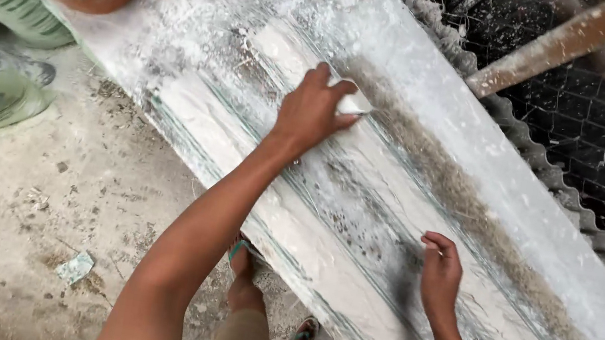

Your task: Apply and smooth liquid gypsum or plaster mixture into architectural molds by hand.

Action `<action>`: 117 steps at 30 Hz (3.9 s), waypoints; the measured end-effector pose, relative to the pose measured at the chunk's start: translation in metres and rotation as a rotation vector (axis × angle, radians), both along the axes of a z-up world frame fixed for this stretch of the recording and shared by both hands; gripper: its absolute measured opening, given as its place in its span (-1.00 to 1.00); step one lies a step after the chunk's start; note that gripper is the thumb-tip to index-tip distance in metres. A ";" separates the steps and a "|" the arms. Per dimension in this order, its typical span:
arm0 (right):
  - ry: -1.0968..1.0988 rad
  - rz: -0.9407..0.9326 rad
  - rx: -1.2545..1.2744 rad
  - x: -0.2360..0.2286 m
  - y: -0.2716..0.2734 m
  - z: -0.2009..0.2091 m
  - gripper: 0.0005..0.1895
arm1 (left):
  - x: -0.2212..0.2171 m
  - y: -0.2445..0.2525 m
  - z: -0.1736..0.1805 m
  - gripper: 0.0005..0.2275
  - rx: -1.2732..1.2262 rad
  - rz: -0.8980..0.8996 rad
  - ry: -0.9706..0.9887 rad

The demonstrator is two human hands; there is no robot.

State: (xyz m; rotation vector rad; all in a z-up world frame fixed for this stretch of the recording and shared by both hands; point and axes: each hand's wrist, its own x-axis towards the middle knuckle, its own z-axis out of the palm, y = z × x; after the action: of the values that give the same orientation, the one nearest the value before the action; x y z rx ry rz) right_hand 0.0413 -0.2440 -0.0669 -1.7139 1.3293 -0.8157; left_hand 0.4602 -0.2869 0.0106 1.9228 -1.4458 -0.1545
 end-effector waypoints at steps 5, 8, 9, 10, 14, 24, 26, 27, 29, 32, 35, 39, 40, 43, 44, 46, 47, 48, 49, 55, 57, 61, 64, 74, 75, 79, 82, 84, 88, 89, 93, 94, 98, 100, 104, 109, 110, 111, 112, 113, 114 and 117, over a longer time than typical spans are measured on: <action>0.370 0.170 -0.211 0.082 -0.036 0.011 -0.67 | 0.052 -0.037 0.004 -0.61 0.161 -0.078 -0.024; 0.591 0.385 -0.341 0.128 -0.061 0.016 -0.46 | 0.070 -0.056 -0.016 -0.59 0.110 -0.111 -0.041; 0.705 0.474 -0.331 0.145 -0.066 0.023 -0.33 | 0.075 -0.061 -0.026 -0.58 0.099 -0.132 -0.029; 0.710 0.482 -0.330 0.155 -0.074 0.018 -0.33 | 0.083 -0.057 -0.024 -0.58 0.100 -0.126 -0.022; 0.889 0.731 -0.508 0.191 -0.108 -0.007 -0.25 | 0.115 -0.050 -0.025 -0.58 0.030 -0.069 -0.034; 0.870 1.044 -0.688 0.326 -0.148 -0.017 -0.18 | 0.211 -0.009 -0.043 -0.59 -0.118 0.374 0.207; 0.887 1.065 -0.724 0.353 -0.151 -0.012 -0.18 | 0.221 0.001 -0.058 -0.59 -0.110 0.413 0.342; 0.905 1.077 -0.769 0.368 -0.154 -0.008 -0.19 | 0.227 0.004 -0.065 -0.59 -0.111 0.448 0.473; 0.902 1.046 -0.780 0.393 -0.160 -0.015 -0.19 | 0.231 0.008 -0.071 -0.59 -0.132 0.476 0.575; 0.906 1.043 -0.786 0.423 -0.162 -0.013 -0.18 | 0.234 0.013 -0.067 -0.58 -0.157 0.527 0.738; 0.920 1.080 -0.732 0.441 -0.173 -0.016 -0.16 | 0.240 0.011 -0.085 -0.58 -0.203 0.549 0.743; 0.860 1.012 -0.525 0.440 -0.196 -0.017 -0.19 | 0.249 0.004 -0.093 -0.57 -0.250 0.592 0.635; 0.863 1.010 -0.523 0.440 -0.197 -0.016 -0.19 | 0.252 0.000 -0.101 -0.57 -0.249 0.589 0.638; 0.901 1.038 -0.490 0.442 -0.203 -0.016 -0.18 | 0.262 -0.010 -0.127 -0.56 -0.285 0.629 0.667; 0.870 1.050 -0.468 0.444 -0.205 -0.017 -0.18 | 0.266 -0.012 -0.137 -0.55 -0.298 0.653 0.627; 0.842 1.056 -0.441 0.449 -0.210 -0.019 -0.18 | 0.275 -0.016 -0.158 -0.55 -0.306 0.669 0.589; 0.835 1.068 -0.456 0.451 -0.211 -0.021 -0.17 | 0.278 -0.017 -0.170 -0.54 -0.284 0.706 0.544; 0.829 1.080 -0.470 0.453 -0.212 -0.023 -0.15 | 0.280 -0.017 -0.182 -0.54 -0.262 0.741 0.499; 0.839 1.075 -0.454 0.456 -0.213 -0.024 -0.15 | 0.276 -0.013 -0.179 -0.54 -0.250 0.732 0.510; 0.857 1.133 -0.466 0.442 -0.217 -0.020 -0.14 | 0.192 0.029 -0.073 -0.31 -0.386 0.605 0.890; 0.836 1.175 -0.489 0.426 -0.216 -0.019 -0.15 | 0.154 0.061 -0.078 -0.36 -0.336 0.470 0.814; 0.835 1.182 -0.448 0.369 -0.207 -0.014 -0.13 | 0.087 0.097 -0.051 -0.30 -0.258 0.426 1.059; 0.788 1.205 -0.431 0.319 -0.198 -0.012 -0.12 | 0.042 0.133 -0.062 -0.29 -0.242 0.352 1.074; 0.801 1.212 -0.393 0.109 -0.165 -0.009 -0.11 | -0.090 0.178 -0.053 -0.30 -0.192 0.241 0.833; 0.799 1.204 -0.391 0.083 -0.159 -0.009 -0.10 | -0.112 0.181 -0.051 -0.31 -0.204 0.236 0.807; 0.783 1.197 -0.440 -0.029 -0.138 -0.014 -0.10 | -0.231 0.203 -0.046 -0.32 -0.242 0.240 0.733; 0.767 1.196 -0.427 -0.129 -0.115 -0.010 -0.12 | -0.349 0.225 -0.034 -0.33 -0.227 0.273 0.691; 0.747 1.161 -0.431 -0.190 -0.101 -0.007 -0.12 | -0.416 0.239 -0.013 -0.33 -0.102 0.316 0.674; 0.749 1.144 -0.435 -0.308 -0.078 -0.010 -0.14 | -0.539 0.259 -0.007 -0.33 -0.069 0.315 0.666; 0.751 1.145 -0.452 -0.336 -0.074 -0.010 -0.14 | -0.564 0.265 -0.004 -0.34 -0.091 0.284 0.660; 0.742 1.163 -0.480 -0.435 -0.059 -0.021 -0.14 | -0.645 0.290 -0.006 -0.36 -0.115 0.212 0.594; 0.735 1.173 -0.479 -0.456 -0.052 -0.020 -0.14 | -0.663 0.302 -0.005 -0.36 -0.111 0.223 0.591; 0.766 1.121 -0.493 -0.545 -0.033 -0.016 -0.17 | -0.734 0.336 -0.008 -0.34 -0.108 0.160 0.525; 0.770 1.112 -0.492 -0.590 -0.026 -0.018 -0.17 | -0.775 0.356 -0.013 -0.34 -0.123 0.147 0.508; 0.775 1.127 -0.515 -0.697 -0.008 -0.021 -0.19 | -0.874 0.405 -0.016 -0.33 -0.126 0.164 0.470; 0.794 1.101 -0.469 -0.818 0.023 -0.022 -0.19 | -0.980 0.455 -0.022 -0.33 -0.053 0.179 0.465; 0.804 1.098 -0.457 -0.842 0.033 -0.022 -0.20 | -1.001 0.467 -0.020 -0.33 -0.022 0.178 0.474; 0.823 1.089 -0.470 -0.863 0.031 -0.017 -0.21 | -1.021 0.470 -0.022 -0.34 -0.017 0.175 0.479; 0.819 1.076 -0.478 -0.885 0.037 -0.019 -0.21 | -1.036 0.472 -0.022 -0.34 -0.023 0.166 0.470; 0.808 1.074 -0.472 -0.907 0.041 -0.018 -0.21 | -1.055 0.474 -0.021 -0.34 -0.030 0.175 0.470; 0.796 1.072 -0.466 -0.930 0.045 -0.019 -0.20 | -1.075 0.476 -0.022 -0.34 -0.037 0.183 0.469; 0.832 1.073 -0.480 -1.000 0.053 -0.027 -0.21 | -1.143 0.486 -0.029 -0.36 -0.048 0.212 0.503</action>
State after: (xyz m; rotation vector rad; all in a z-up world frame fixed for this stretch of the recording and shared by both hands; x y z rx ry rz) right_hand -0.9587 -0.1914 -0.0941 -2.8752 0.4225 0.2851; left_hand -0.6832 0.1990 -0.0188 1.8137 -0.9014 -0.4626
